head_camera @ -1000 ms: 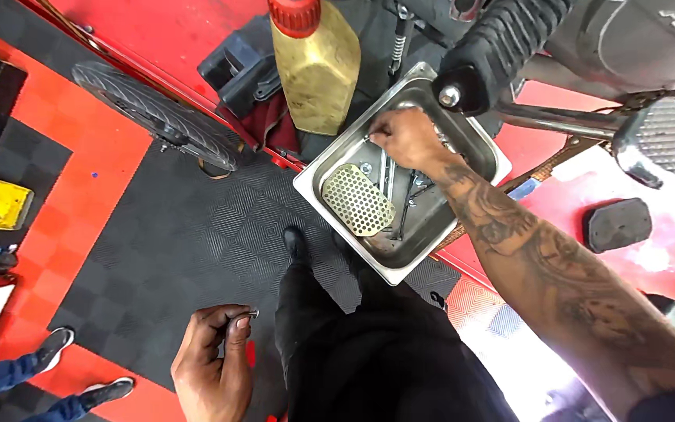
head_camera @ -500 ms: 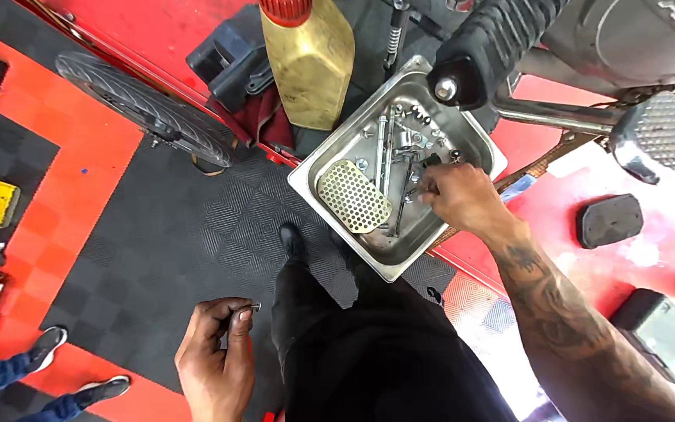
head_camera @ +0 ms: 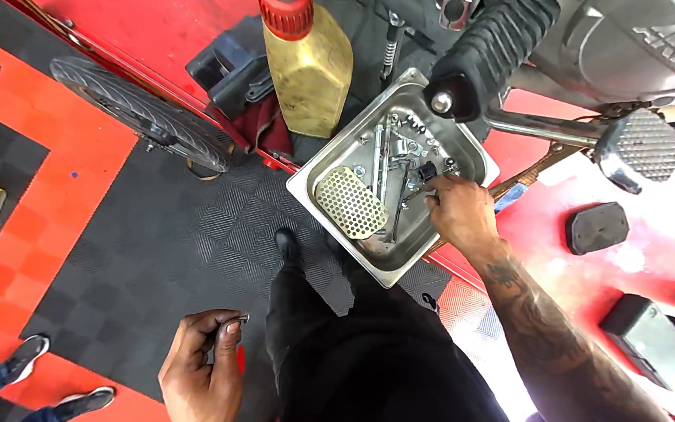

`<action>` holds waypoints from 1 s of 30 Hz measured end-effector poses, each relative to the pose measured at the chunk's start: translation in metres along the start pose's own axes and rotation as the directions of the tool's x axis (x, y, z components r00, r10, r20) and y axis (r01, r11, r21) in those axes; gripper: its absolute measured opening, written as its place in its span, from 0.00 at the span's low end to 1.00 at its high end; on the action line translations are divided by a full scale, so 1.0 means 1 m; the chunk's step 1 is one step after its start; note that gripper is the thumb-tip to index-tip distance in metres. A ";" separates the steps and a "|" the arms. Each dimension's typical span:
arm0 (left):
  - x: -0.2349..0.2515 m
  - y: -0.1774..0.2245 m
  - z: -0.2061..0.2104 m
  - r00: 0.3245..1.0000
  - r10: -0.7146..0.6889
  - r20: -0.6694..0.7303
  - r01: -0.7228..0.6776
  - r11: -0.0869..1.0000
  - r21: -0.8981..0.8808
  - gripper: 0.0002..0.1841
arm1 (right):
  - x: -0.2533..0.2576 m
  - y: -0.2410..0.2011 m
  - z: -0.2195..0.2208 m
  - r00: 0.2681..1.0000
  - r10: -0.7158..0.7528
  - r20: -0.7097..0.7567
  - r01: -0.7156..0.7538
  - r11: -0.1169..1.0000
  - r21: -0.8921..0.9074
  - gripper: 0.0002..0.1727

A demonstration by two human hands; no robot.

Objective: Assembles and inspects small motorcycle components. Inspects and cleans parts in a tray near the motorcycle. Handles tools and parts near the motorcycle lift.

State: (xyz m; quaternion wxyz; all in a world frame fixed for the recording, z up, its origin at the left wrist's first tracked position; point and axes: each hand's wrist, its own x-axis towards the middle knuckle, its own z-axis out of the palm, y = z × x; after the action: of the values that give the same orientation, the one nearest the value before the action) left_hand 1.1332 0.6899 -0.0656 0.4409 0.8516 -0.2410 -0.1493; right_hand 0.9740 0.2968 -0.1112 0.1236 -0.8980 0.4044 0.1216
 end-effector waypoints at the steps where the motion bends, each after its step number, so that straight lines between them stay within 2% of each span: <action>1: -0.001 -0.001 -0.001 1.000 -0.002 -0.004 0.002 1.000 -0.002 0.13 | 0.002 -0.003 0.000 0.999 0.035 -0.012 -0.035 0.999 -0.004 0.11; 6: -0.004 -0.004 -0.006 1.000 -0.016 -0.014 0.016 1.000 0.004 0.13 | 0.006 -0.014 0.000 0.985 0.171 -0.024 -0.172 0.985 -0.025 0.13; 16: -0.001 -0.004 -0.004 1.000 0.006 -0.008 -0.006 1.000 -0.017 0.13 | 0.031 -0.023 0.012 0.982 0.183 0.041 -0.181 0.982 -0.049 0.12; 19: 0.000 -0.004 -0.007 1.000 0.009 -0.006 -0.009 1.000 -0.013 0.13 | 0.030 -0.017 0.014 0.985 0.169 0.029 -0.171 0.984 0.043 0.13; 21: -0.001 -0.005 -0.007 1.000 0.009 -0.002 -0.009 1.000 -0.013 0.12 | 0.028 -0.012 0.012 0.986 0.159 0.050 -0.166 0.963 0.213 0.13; 23: -0.001 -0.006 -0.007 1.000 0.009 0.000 -0.009 1.000 -0.015 0.12 | 0.025 -0.010 0.009 0.988 0.133 0.078 -0.154 0.877 0.455 0.12; 24: -0.001 -0.005 -0.006 1.000 0.008 0.000 -0.008 1.000 -0.016 0.12 | 0.023 -0.011 0.008 0.986 0.126 0.106 -0.164 0.789 0.592 0.11; 26: -0.001 -0.004 -0.005 1.000 0.009 0.003 -0.009 1.000 -0.017 0.12 | 0.017 -0.017 0.002 0.979 0.096 0.178 -0.202 0.520 0.830 0.09; 28: 0.000 -0.003 -0.003 1.000 0.013 0.001 -0.013 1.000 -0.025 0.12 | 0.010 -0.021 -0.006 0.977 0.025 0.213 -0.210 0.310 0.927 0.07; 30: 0.002 0.000 -0.001 1.000 0.016 0.000 -0.016 1.000 -0.026 0.12 | 0.005 -0.022 -0.011 0.978 -0.060 0.199 -0.183 0.199 0.963 0.07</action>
State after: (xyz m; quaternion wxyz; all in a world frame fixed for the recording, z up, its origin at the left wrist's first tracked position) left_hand 1.1354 0.6891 -0.0652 0.4531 0.8438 -0.2458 -0.1491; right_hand 0.9956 0.3042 -0.1000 0.6962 -0.5838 0.4117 -0.0707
